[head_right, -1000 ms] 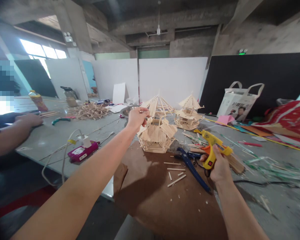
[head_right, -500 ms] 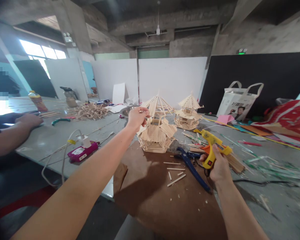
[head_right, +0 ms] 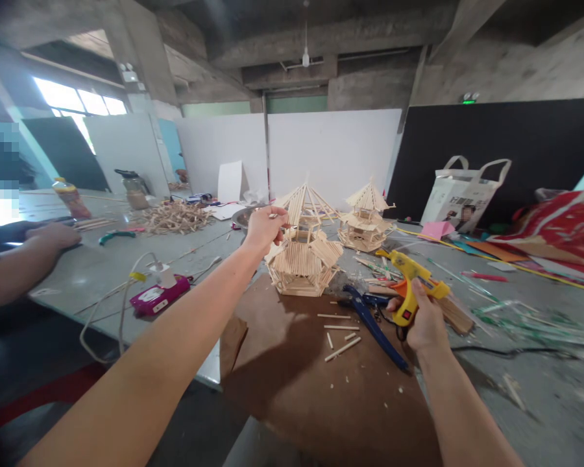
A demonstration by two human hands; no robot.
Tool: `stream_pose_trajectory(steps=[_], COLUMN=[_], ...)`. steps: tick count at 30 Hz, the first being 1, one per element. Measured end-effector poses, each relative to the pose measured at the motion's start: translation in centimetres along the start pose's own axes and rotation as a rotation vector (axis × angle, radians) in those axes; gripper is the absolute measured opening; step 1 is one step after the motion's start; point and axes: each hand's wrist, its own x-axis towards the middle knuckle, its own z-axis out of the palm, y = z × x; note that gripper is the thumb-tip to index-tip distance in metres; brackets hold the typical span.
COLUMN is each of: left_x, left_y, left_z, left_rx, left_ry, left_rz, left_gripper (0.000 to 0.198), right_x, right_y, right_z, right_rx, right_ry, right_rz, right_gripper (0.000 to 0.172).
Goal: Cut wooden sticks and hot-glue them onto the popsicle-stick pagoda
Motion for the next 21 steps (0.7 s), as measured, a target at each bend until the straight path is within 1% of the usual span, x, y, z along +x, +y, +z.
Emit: stream_pose_trajectory(steps=[3, 5, 7, 8, 9, 10, 11, 14, 16, 18, 21], left_x=[-0.1, -0.6, -1.9, -2.8, -3.9, -5.0, -6.3, -9.5, -11.0, -11.7, -11.9], left_y=[0.1, 0.2, 0.2, 0.2, 0.1, -0.2, -0.5, -2.2, -3.5, -4.5, -5.5], left_z=[-0.4, -1.0, -1.4, -1.5, -1.5, -1.2, -0.8, 1.0, 2.1, 2.8, 3.0], left_rx=[0.035, 0.071, 0.073, 0.04, -0.012, -0.073, -0.151, -0.364, -0.438, -0.471, -0.49], left_ry=[0.028, 0.076, 0.142, 0.176, 0.176, 0.147, 0.08, -0.17, -0.291, -0.342, -0.352], left_rz=[0.017, 0.073, 0.152, 0.174, 0.167, 0.148, 0.097, -0.143, -0.26, -0.332, -0.396], left_gripper=[0.009, 0.008, 0.009, 0.01, 0.012, 0.014, 0.015, 0.021, 0.024, 0.027, 0.029], right_x=[0.0, 0.0, 0.0, -0.1, -0.1, -0.1, -0.2, -0.4, -0.6, -0.9, -1.2], right_y=[0.0, -0.1, -0.1, 0.0, 0.0, 0.1, 0.3, 0.7, 1.0, 1.3, 1.7], right_z=[0.0, 0.1, 0.2, 0.2, 0.3, 0.3, 0.4, 0.5, 0.6, 0.8, 0.9], right_rx=[-0.016, -0.021, -0.018, -0.015, -0.014, -0.016, -0.022, -0.073, -0.12, -0.177, -0.293], right_ry=[-0.002, -0.002, -0.001, -0.004, -0.008, -0.013, -0.017, -0.037, -0.073, -0.133, -0.201], right_rz=[-0.002, -0.005, -0.015, -0.023, -0.033, -0.047, -0.065, -0.121, -0.152, -0.179, -0.224], right_gripper=[0.035, 0.035, 0.034, 0.035, 0.035, 0.035, 0.035, 0.033, 0.031, 0.028, 0.024])
